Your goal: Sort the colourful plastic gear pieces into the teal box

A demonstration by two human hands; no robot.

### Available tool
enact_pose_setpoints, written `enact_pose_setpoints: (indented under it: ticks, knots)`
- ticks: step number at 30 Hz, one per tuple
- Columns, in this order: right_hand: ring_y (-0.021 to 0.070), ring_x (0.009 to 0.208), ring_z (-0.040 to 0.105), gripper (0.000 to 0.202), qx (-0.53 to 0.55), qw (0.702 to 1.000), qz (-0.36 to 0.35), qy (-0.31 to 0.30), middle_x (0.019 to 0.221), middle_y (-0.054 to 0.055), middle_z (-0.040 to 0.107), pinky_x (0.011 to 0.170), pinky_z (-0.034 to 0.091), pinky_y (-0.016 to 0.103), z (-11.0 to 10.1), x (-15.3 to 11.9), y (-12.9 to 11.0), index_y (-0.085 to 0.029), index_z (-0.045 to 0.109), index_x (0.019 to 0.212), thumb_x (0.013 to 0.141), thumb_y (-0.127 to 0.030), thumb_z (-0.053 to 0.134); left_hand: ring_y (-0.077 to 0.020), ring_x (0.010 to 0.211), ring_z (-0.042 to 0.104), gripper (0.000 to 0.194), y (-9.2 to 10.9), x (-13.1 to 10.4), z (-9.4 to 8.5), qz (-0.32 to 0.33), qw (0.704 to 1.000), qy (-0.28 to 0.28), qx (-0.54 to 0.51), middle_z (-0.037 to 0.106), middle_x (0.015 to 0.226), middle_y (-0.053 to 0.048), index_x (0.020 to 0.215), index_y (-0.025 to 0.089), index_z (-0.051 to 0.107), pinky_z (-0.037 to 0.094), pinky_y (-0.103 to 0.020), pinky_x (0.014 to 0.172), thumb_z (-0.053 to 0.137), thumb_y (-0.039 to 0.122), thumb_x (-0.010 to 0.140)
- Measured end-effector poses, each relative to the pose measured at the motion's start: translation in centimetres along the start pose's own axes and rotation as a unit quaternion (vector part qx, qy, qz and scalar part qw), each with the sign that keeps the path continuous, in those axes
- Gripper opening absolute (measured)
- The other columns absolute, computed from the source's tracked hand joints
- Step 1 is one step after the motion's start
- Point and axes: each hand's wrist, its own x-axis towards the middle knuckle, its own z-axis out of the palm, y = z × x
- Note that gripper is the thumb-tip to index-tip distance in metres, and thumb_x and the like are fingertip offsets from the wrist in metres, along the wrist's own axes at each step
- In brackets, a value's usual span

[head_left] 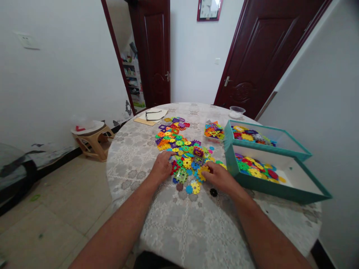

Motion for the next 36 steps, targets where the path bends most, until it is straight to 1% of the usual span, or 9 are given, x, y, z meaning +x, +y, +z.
enact_pose_setpoints:
  ticks: [2, 6, 12, 17, 21, 27, 30, 32, 36]
  knots:
    - [0.0177, 0.074, 0.058, 0.01, -0.021, 0.999, -0.004, -0.026, 0.08, 0.0, 0.065, 0.064, 0.037, 0.026, 0.2, -0.1, -0.1, -0.021, 0.065, 0.09, 0.087, -0.029, 0.06, -0.0304, 0.112, 0.06, 0.056, -0.1, -0.1, 0.0, 0.011, 0.999, -0.006, 0.036, 0.07, 0.112, -0.01, 0.113, 0.023, 0.073, 0.045, -0.05, 0.11, 0.054, 0.001, 0.065]
    - [0.0237, 0.103, 0.063, 0.027, -0.085, 0.996, 0.003, -0.01, 0.111, 0.009, 0.069, 0.09, 0.045, 0.031, 1.0, -0.5, 0.0, -0.02, 0.069, 0.112, 0.086, -0.029, 0.067, -0.0308, 0.114, 0.057, 0.054, -0.1, -0.3, -0.2, 0.009, 0.999, -0.015, 0.047, 0.068, 0.111, -0.01, 0.111, 0.024, 0.073, 0.043, -0.05, 0.113, 0.058, 0.002, 0.064]
    - [0.0284, 0.121, 0.061, 0.052, -0.106, 0.994, 0.028, 0.018, 0.132, 0.017, 0.062, 0.106, 0.044, 0.037, 1.4, -0.7, 0.2, -0.015, 0.059, 0.138, 0.089, -0.032, 0.066, -0.0256, 0.104, 0.06, 0.051, 1.1, 0.0, -1.1, -0.006, 0.998, -0.016, -0.068, 0.067, 0.106, -0.006, 0.109, 0.025, 0.076, 0.048, -0.044, 0.105, 0.056, 0.003, 0.068]
    - [0.0276, 0.111, 0.064, 0.054, -0.095, 0.994, 0.054, 0.029, 0.123, 0.016, 0.066, 0.099, 0.047, 0.036, 1.4, -0.3, 0.6, -0.013, 0.059, 0.138, 0.088, -0.032, 0.066, -0.0222, 0.103, 0.063, 0.043, 2.2, 0.5, -1.6, -0.063, 0.984, 0.01, -0.168, 0.067, 0.109, -0.005, 0.115, 0.024, 0.076, 0.053, -0.035, 0.09, 0.061, 0.013, 0.076]
    - [0.0247, 0.095, 0.065, 0.047, -0.083, 0.994, 0.073, 0.019, 0.107, 0.012, 0.07, 0.084, 0.047, 0.032, 1.3, 0.1, 1.1, -0.014, 0.063, 0.129, 0.087, -0.033, 0.066, -0.0203, 0.094, 0.065, 0.039, 2.6, 0.3, -1.1, -0.099, 0.968, -0.015, -0.23, 0.07, 0.102, -0.004, 0.116, 0.022, 0.075, 0.054, -0.031, 0.084, 0.07, 0.023, 0.077]
    - [0.0224, 0.095, 0.061, 0.025, -0.065, 0.995, 0.059, 0.044, 0.103, 0.008, 0.066, 0.083, 0.044, 0.03, 1.3, 0.2, 1.1, -0.019, 0.064, 0.104, 0.083, -0.03, 0.067, -0.0176, 0.082, 0.065, 0.04, 3.5, -0.4, 0.1, -0.099, 0.962, -0.067, -0.244, 0.071, 0.092, -0.003, 0.12, 0.022, 0.075, 0.054, -0.029, 0.073, 0.074, 0.032, 0.081]
    - [0.0189, 0.082, 0.057, 0.015, -0.032, 0.996, 0.055, 0.056, 0.089, 0.001, 0.063, 0.074, 0.041, 0.028, 1.2, 0.1, 0.5, -0.022, 0.059, 0.095, 0.083, -0.029, 0.065, -0.0161, 0.073, 0.061, 0.035, 4.2, -0.4, 0.1, -0.092, 0.971, -0.065, -0.209, 0.068, 0.082, 0.0, 0.114, 0.022, 0.076, 0.05, -0.027, 0.065, 0.074, 0.038, 0.083]
    - [0.0176, 0.077, 0.055, 0.016, 0.015, 0.996, 0.043, 0.074, 0.083, -0.002, 0.061, 0.069, 0.04, 0.027, 1.0, 0.0, -0.1, -0.023, 0.059, 0.099, 0.085, -0.03, 0.062, -0.015, 0.069, 0.059, 0.029, 4.6, -0.4, -0.2, -0.084, 0.98, -0.055, -0.173, 0.067, 0.079, 0.001, 0.108, 0.023, 0.077, 0.048, -0.026, 0.062, 0.073, 0.04, 0.085]
    - [0.017, 0.076, 0.057, 0.035, 0.092, 0.988, 0.012, 0.127, 0.09, -0.001, 0.062, 0.07, 0.042, 0.028, 1.0, -0.1, -1.6, -0.022, 0.062, 0.123, 0.089, -0.031, 0.059, -0.0134, 0.063, 0.059, 0.028, 5.0, -0.5, -0.4, -0.104, 0.977, -0.046, -0.181, 0.071, 0.089, 0.0, 0.107, 0.024, 0.072, 0.046, -0.025, 0.056, 0.072, 0.043, 0.086]
